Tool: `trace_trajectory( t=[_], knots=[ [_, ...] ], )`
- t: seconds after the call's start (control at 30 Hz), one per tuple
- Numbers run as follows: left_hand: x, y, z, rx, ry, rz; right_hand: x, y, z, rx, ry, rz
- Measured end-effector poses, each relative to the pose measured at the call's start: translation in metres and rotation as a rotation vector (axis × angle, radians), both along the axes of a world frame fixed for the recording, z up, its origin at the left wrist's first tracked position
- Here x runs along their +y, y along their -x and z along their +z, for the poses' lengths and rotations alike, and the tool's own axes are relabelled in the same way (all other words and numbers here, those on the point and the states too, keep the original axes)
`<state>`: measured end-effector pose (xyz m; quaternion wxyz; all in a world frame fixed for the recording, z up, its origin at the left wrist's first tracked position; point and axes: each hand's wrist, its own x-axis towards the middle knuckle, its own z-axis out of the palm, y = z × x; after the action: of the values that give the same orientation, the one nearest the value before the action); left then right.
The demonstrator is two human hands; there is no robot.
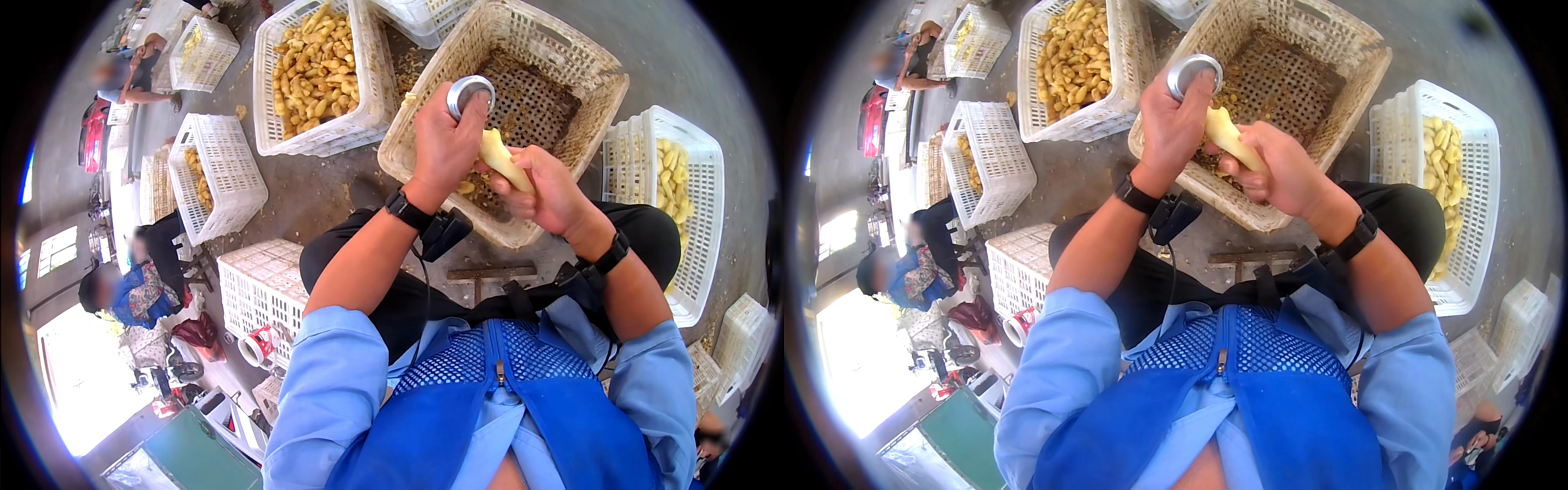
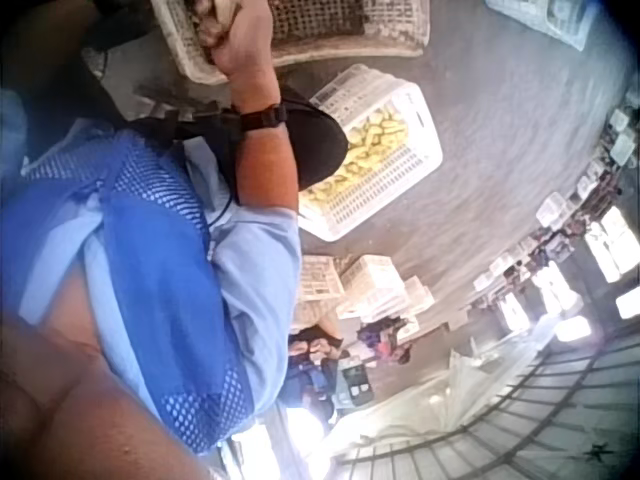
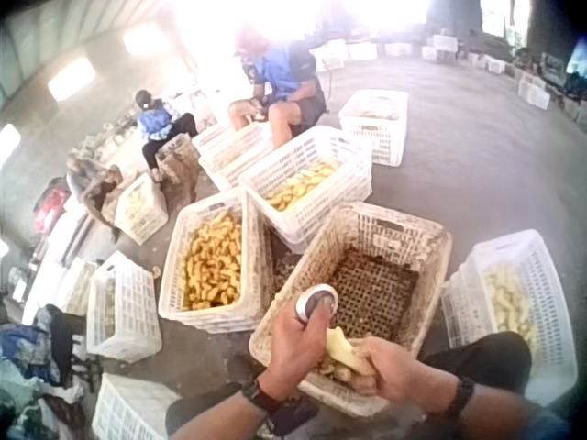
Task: The person peels ginger roots by hand using a metal ring tool, placing the peeled pieces into a basket.
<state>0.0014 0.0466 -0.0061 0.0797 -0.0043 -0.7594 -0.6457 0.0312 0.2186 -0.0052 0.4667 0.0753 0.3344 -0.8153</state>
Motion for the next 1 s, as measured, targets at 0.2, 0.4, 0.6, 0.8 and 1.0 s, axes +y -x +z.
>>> trace_trajectory(
  t=[0.2, 0.4, 0.6, 0.8, 1.0],
  knots=[
    [0.002, 0.006, -0.006, 0.035, 0.134, 0.048, -0.016, -0.009, 0.001, 0.506, -0.435, -0.158],
    [-0.008, 0.011, 0.003, 0.127, 0.103, 0.055, -0.007, -0.007, 0.009, 0.227, -0.267, -0.18],
    [0.0, -0.018, 0.018, -0.022, 0.169, -0.172, -0.002, -0.005, 0.009, 0.155, -0.239, -0.248],
    [-0.04, 0.018, 0.007, -0.052, 0.231, 0.042, -0.001, -0.008, 0.011, 0.112, -0.231, -0.259],
    [-0.003, -0.016, 0.016, -0.024, 0.055, -0.168, 0.0, -0.005, 0.011, -0.016, -0.176, -0.3]
  ],
)
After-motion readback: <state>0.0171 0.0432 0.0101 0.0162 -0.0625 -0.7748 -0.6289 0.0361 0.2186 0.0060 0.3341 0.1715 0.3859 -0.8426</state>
